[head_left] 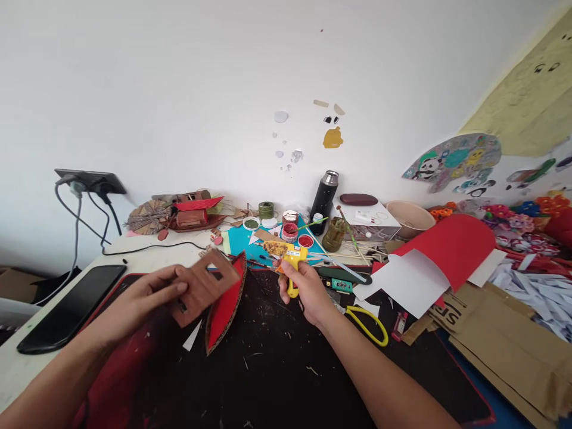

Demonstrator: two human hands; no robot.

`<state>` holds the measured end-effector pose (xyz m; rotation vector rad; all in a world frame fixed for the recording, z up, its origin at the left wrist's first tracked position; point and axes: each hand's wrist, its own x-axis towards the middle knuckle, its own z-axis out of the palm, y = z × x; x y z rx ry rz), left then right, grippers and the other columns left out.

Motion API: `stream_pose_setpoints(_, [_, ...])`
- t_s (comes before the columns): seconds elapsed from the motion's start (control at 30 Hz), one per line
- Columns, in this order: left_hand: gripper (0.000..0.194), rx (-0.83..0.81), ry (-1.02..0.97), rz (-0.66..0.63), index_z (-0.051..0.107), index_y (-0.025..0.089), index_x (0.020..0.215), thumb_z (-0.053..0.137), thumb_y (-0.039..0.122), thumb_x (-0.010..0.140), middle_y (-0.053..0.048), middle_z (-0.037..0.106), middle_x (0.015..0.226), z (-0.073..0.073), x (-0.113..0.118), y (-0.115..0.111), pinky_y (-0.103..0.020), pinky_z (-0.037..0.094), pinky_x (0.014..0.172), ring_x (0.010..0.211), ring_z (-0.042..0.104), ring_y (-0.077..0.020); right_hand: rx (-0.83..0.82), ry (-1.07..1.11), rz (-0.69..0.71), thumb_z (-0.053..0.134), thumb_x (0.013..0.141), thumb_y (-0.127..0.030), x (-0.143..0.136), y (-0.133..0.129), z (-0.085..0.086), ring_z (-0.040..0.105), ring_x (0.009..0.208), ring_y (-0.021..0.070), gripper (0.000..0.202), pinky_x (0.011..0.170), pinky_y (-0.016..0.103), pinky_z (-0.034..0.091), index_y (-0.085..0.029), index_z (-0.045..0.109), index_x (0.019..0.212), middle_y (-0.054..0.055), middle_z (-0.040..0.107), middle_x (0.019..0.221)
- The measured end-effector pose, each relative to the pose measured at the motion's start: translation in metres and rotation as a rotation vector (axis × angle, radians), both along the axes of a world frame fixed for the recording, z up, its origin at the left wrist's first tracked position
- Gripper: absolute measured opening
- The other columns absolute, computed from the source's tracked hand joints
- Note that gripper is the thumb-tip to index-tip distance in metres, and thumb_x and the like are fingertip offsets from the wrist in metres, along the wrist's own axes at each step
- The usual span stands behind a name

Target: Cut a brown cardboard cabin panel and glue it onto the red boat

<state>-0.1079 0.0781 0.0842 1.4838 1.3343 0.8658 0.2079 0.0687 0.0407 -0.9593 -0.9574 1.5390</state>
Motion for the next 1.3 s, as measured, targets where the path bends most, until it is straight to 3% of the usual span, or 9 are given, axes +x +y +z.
stream_pose_setpoints(0.07, [0.044,0.019,-0.093,0.071,0.071,0.021,0.085,0.078,0.064,0.076,-0.003,0.071,0.079,0.005,0.002,0.011,-0.029,0.055,0.064,0.073,0.065,-0.0202,-0.012,0.061,0.031,0.076,0.085,-0.066,-0.001,0.002,0.005,0.051,0.041,0.0086,0.055,0.045,0.022,0.033,-0.015,0.069,0.104,-0.004,0.062,0.061])
stream_pose_setpoints(0.2, [0.049,0.074,-0.226,0.161,0.07,0.02,0.091,0.085,0.062,0.069,-0.002,0.069,0.083,0.014,0.019,0.039,-0.024,0.051,0.059,0.072,0.062,-0.0162,0.012,0.176,0.108,0.075,0.088,-0.065,-0.006,0.005,0.011,0.047,0.038,0.0071,0.052,0.043,0.022,0.028,-0.014,0.07,0.099,-0.004,0.06,0.06])
stream_pose_setpoints(0.33, [0.049,0.093,-0.312,0.162,0.068,0.02,0.09,0.085,0.061,0.069,-0.001,0.068,0.078,0.011,0.042,0.054,-0.026,0.053,0.059,0.067,0.062,-0.0158,0.032,0.211,0.102,0.075,0.088,-0.063,-0.005,0.003,-0.001,0.046,0.037,0.0064,0.049,0.042,0.022,0.027,-0.015,0.069,0.095,-0.005,0.059,0.059])
stream_pose_setpoints(0.47, [0.046,0.074,-0.336,0.178,0.07,0.02,0.09,0.086,0.059,0.071,0.0,0.07,0.078,-0.006,0.053,0.049,-0.026,0.053,0.057,0.065,0.064,-0.016,-0.003,0.144,0.043,0.077,0.087,-0.064,0.007,0.002,-0.014,0.046,0.037,0.0065,0.05,0.04,0.021,0.026,-0.015,0.068,0.091,-0.004,0.059,0.058])
stream_pose_setpoints(0.6, [0.043,0.057,-0.326,0.196,0.072,0.02,0.086,0.088,0.056,0.07,-0.001,0.071,0.077,-0.017,0.053,0.04,-0.026,0.053,0.056,0.066,0.064,-0.0163,0.021,0.138,-0.002,0.076,0.085,-0.066,0.018,0.003,-0.009,0.051,0.039,0.0093,0.053,0.041,0.022,0.034,-0.015,0.07,0.094,-0.002,0.063,0.059])
stream_pose_setpoints(0.77, [0.041,0.056,-0.345,0.229,0.072,0.021,0.082,0.089,0.056,0.067,0.0,0.071,0.077,-0.016,0.054,0.036,-0.025,0.053,0.055,0.065,0.064,-0.0164,0.02,0.154,0.074,0.075,0.086,-0.067,0.013,-0.002,-0.006,0.057,0.041,0.0122,0.054,0.044,0.023,0.039,-0.015,0.071,0.097,0.0,0.066,0.061])
stream_pose_setpoints(0.97, [0.045,0.076,-0.398,0.286,0.074,0.02,0.087,0.093,0.054,0.063,-0.002,0.076,0.083,-0.013,0.05,0.037,-0.024,0.053,0.06,0.069,0.066,-0.0162,0.021,0.171,0.119,0.077,0.087,-0.063,0.007,-0.005,-0.011,0.05,0.039,0.0082,0.049,0.043,0.022,0.031,-0.015,0.07,0.094,-0.004,0.058,0.055])
stream_pose_setpoints(1.3, [0.042,0.091,-0.414,0.291,0.072,0.021,0.085,0.092,0.051,0.065,-0.003,0.077,0.086,-0.008,0.047,0.036,-0.028,0.054,0.069,0.076,0.067,-0.0187,-0.053,0.337,0.233,0.075,0.086,-0.068,0.005,-0.011,0.002,0.036,0.035,0.0051,0.051,0.039,0.023,0.022,-0.018,0.068,0.092,-0.008,0.05,0.055])
